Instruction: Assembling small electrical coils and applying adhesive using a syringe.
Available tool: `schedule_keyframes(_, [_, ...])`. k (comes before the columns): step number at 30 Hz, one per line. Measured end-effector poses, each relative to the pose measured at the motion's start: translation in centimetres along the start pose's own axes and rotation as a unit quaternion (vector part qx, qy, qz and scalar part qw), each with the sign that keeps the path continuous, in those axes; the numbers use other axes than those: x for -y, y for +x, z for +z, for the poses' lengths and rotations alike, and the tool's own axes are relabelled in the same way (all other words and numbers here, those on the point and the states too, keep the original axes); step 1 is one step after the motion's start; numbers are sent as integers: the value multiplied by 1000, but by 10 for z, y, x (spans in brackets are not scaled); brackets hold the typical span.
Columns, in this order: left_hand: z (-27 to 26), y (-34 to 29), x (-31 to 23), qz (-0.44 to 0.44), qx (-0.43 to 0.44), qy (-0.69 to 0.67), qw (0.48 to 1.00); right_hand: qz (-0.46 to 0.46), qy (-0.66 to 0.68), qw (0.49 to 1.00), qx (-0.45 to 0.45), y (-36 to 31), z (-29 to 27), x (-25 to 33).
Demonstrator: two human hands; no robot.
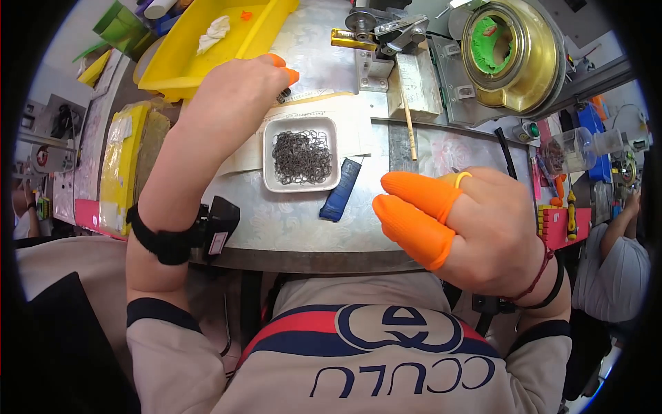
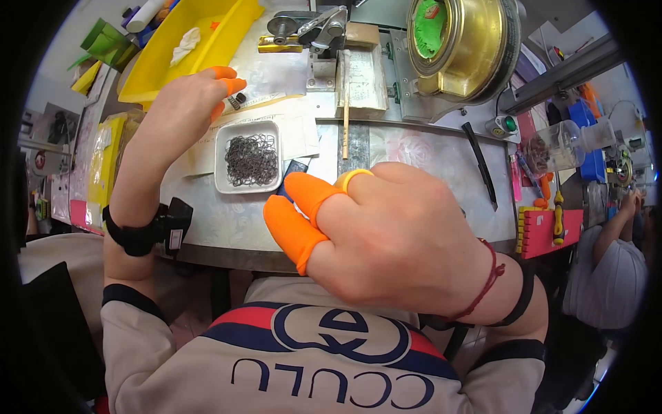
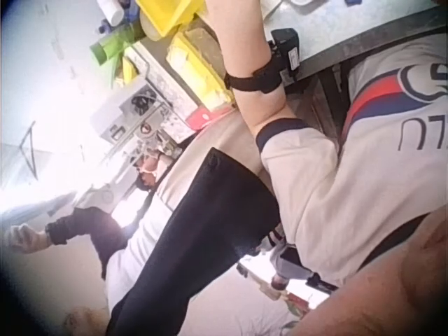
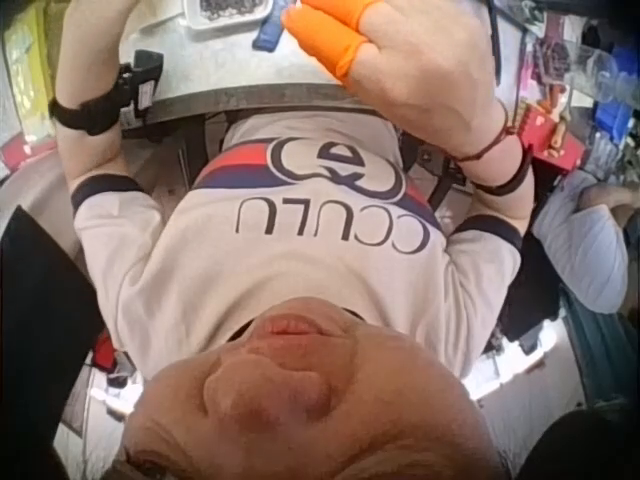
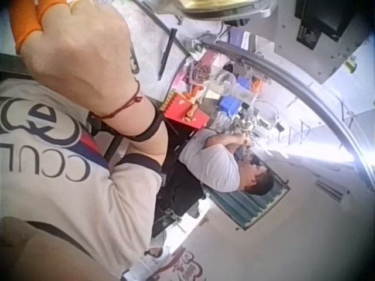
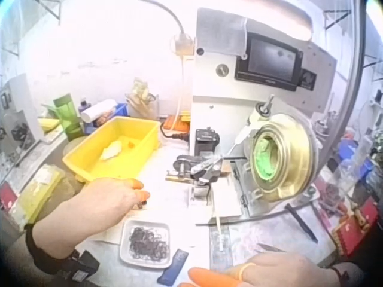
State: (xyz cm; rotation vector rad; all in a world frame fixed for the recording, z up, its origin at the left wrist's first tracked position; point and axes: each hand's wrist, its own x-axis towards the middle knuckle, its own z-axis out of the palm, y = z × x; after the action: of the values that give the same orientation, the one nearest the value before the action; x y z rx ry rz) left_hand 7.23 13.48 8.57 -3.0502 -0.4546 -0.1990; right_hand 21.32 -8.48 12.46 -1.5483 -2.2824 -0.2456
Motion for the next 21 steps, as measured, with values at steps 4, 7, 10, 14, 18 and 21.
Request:
schedule_keyframes(4, [12,17,-6,15,97,31,995,22,17,998,62,-6,6,-7])
schedule_keyframes(7, [25,23,3,13,124,16,992,35,24,996,81,-10,8,-9])
schedule_keyframes(10, [24,26,3,-11,126,-5,992,44,35,995,83,-12,11,-10])
schedule_keyframes(14, [26,20,11,0,109,-35,993,43,42,996,64,-14,13,-10])
schedule_keyframes(18, [25,18,8,-29,104,-25,994,27,23,999,1,-21,20,-12])
schedule_keyframes(21, [22,14,10,-57,72,-29,995,39,34,998,47,-21,13,-12])
